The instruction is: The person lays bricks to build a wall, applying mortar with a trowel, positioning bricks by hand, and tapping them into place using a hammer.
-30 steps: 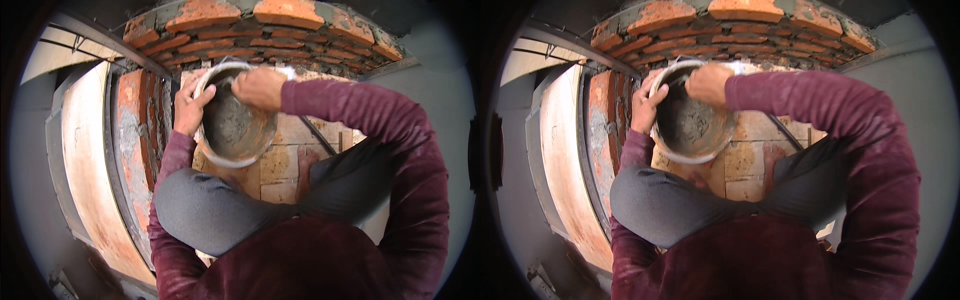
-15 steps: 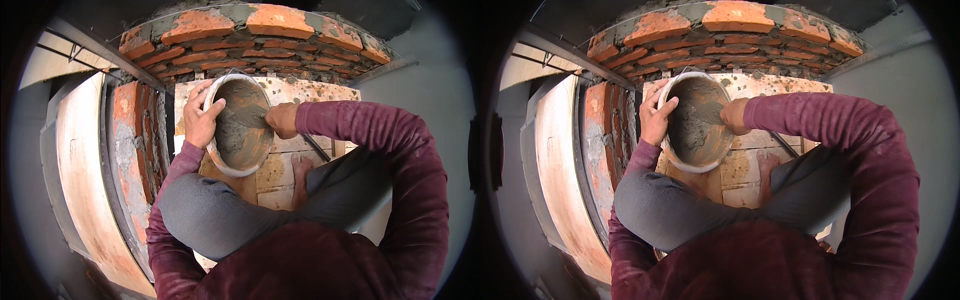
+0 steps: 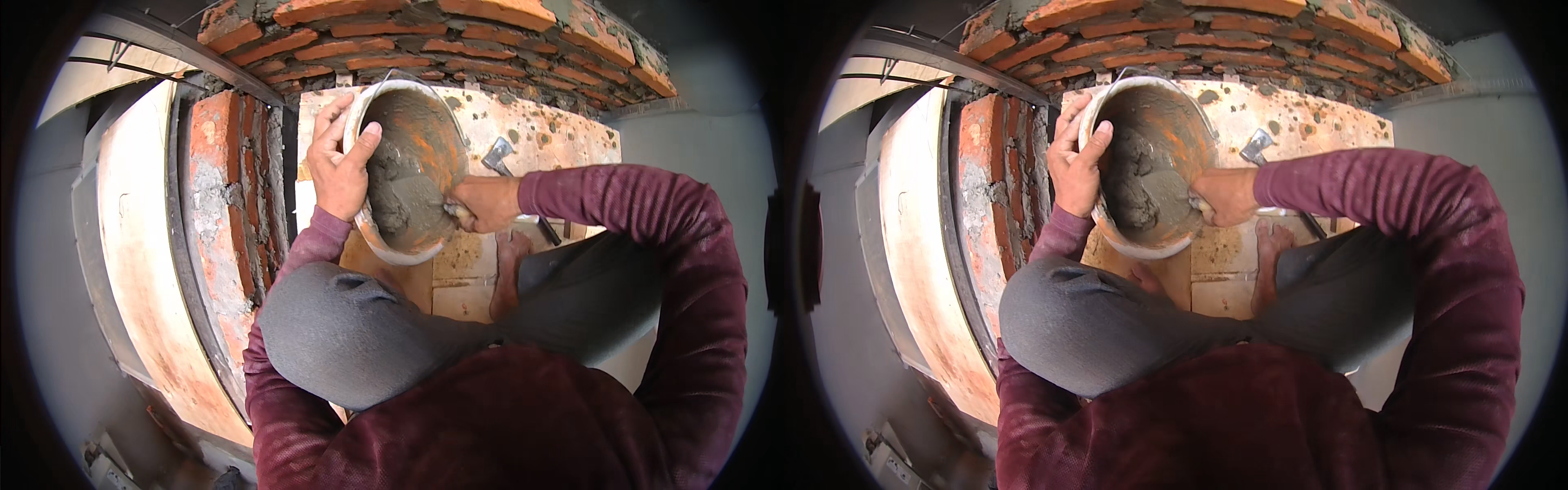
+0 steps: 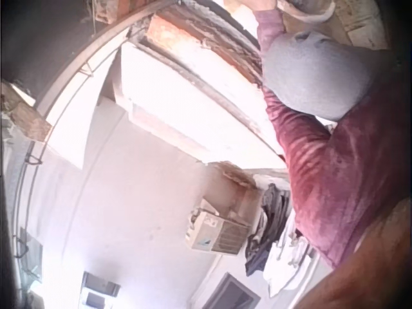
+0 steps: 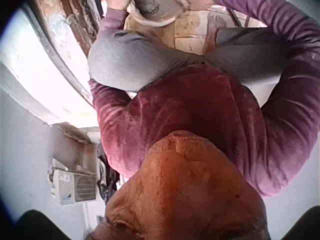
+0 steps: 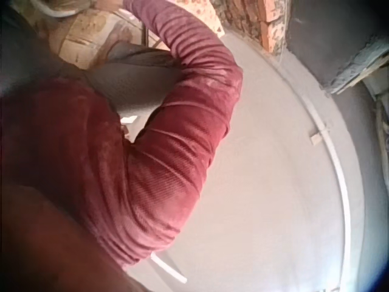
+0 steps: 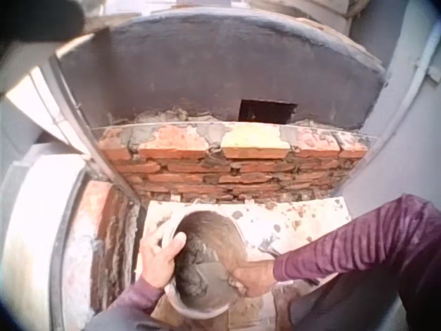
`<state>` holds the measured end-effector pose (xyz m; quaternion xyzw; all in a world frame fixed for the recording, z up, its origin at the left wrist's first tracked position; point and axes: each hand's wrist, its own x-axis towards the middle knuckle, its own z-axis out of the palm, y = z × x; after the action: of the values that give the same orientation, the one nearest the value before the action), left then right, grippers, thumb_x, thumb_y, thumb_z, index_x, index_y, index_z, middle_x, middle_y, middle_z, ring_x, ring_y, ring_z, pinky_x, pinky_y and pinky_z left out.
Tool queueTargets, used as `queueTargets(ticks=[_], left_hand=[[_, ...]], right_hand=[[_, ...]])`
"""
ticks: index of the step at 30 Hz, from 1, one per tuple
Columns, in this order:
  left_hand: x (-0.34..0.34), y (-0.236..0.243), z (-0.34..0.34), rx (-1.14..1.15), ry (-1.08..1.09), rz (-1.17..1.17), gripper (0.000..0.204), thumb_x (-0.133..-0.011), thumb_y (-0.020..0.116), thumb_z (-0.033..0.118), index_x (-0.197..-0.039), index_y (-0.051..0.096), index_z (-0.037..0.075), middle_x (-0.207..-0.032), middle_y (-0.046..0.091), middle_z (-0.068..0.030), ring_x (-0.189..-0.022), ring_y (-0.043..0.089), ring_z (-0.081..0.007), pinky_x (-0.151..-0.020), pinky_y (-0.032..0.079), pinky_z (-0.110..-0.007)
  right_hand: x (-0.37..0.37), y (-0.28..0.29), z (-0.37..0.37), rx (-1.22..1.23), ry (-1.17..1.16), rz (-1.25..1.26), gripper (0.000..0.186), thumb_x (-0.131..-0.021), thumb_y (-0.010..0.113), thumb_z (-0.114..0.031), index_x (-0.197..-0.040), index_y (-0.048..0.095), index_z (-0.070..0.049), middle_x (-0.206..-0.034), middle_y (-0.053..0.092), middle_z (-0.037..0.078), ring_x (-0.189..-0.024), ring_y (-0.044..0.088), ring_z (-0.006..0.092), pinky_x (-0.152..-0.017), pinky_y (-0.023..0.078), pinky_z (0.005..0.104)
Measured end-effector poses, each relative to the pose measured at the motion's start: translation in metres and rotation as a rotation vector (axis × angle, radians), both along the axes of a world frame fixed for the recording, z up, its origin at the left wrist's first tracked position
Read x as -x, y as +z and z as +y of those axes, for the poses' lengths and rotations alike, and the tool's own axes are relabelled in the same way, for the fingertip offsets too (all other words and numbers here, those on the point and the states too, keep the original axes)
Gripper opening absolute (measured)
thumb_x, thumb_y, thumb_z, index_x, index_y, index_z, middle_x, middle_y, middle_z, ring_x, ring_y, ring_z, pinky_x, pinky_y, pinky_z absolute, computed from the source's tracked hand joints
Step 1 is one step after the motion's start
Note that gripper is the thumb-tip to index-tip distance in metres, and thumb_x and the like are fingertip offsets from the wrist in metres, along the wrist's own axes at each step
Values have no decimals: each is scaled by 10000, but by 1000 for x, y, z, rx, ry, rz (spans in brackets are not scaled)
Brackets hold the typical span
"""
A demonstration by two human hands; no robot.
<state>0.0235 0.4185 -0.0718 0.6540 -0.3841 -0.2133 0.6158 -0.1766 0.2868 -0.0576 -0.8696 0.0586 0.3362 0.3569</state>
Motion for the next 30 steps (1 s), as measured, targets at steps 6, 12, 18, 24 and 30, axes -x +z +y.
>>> queueTargets(ticks=[6,12,18,24,30], left_hand=[[-5,5,4,4,57,86,367,-881,698,182,-1169,680,-45,-1334,531,-135,-1185,549,-242,-1011,426,-351],[-35,-26,39,27,256,305,434,-956,649,257,-1266,624,-45,-1353,551,-128,-1192,550,-207,-1040,403,-328],[-53,-79,105,166,320,721,518,-1011,581,261,-1418,476,-40,-1362,561,-127,-1211,538,-183,-1052,394,-313],[-51,-88,123,121,313,610,529,-1016,563,246,-1439,440,-46,-1367,553,-129,-1221,527,-188,-1068,379,-321],[-52,-82,125,108,276,589,609,-997,599,320,-1445,427,-55,-1380,540,-139,-1239,513,-197,-1076,368,-327]], right_hand=[[6,14,-28,-310,-82,171,460,-862,623,-126,-1277,543,58,-716,626,156,-643,624,224,-603,520,353],[-8,38,-59,-490,-146,402,273,-908,623,-158,-1138,587,-16,-634,556,33,-463,537,114,-426,431,282],[-32,107,-84,-517,-184,313,150,-909,638,-82,-1032,579,-17,-646,547,15,-454,517,73,-409,404,255],[-90,225,-123,-443,-418,74,139,-919,637,-75,-1025,595,4,-642,573,18,-412,518,53,-381,431,208],[-192,265,-134,259,-352,-415,239,-898,610,-231,-942,585,3,-642,530,6,-458,497,83,-390,436,233]])
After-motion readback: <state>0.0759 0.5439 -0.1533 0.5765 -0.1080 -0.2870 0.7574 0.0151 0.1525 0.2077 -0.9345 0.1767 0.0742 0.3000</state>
